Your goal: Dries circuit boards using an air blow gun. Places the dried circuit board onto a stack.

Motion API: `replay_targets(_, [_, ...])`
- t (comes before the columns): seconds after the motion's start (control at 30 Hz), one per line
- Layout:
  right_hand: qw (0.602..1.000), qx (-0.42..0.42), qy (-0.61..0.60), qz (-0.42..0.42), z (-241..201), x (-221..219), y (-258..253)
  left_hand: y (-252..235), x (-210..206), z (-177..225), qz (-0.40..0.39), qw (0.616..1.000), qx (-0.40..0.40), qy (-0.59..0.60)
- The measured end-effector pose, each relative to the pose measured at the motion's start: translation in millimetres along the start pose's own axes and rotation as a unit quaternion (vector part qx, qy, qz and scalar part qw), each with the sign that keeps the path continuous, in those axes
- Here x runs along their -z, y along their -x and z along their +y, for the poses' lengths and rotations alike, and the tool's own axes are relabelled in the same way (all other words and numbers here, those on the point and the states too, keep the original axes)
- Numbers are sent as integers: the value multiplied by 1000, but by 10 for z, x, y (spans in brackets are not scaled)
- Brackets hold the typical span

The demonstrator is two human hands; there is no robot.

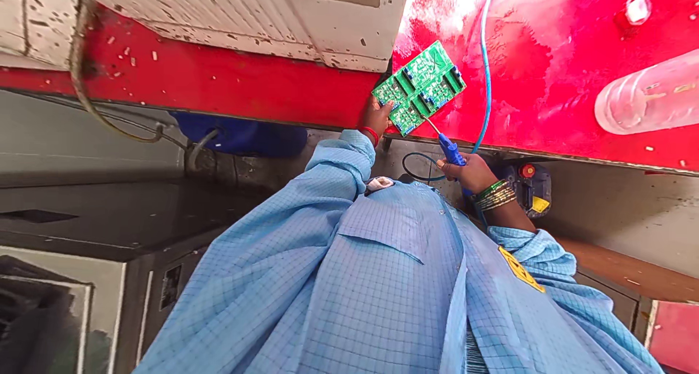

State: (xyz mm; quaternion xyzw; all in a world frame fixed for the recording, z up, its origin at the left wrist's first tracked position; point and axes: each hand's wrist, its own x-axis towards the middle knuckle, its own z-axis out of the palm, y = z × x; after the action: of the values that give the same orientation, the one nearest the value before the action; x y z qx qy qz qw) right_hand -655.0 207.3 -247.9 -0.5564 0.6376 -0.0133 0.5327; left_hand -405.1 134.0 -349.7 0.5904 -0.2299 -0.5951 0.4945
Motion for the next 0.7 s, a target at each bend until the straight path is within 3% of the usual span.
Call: replay_targets(0.7, [999,27,-8,-19,-702,139,-440,25,-10,23,-3,1000,5,17])
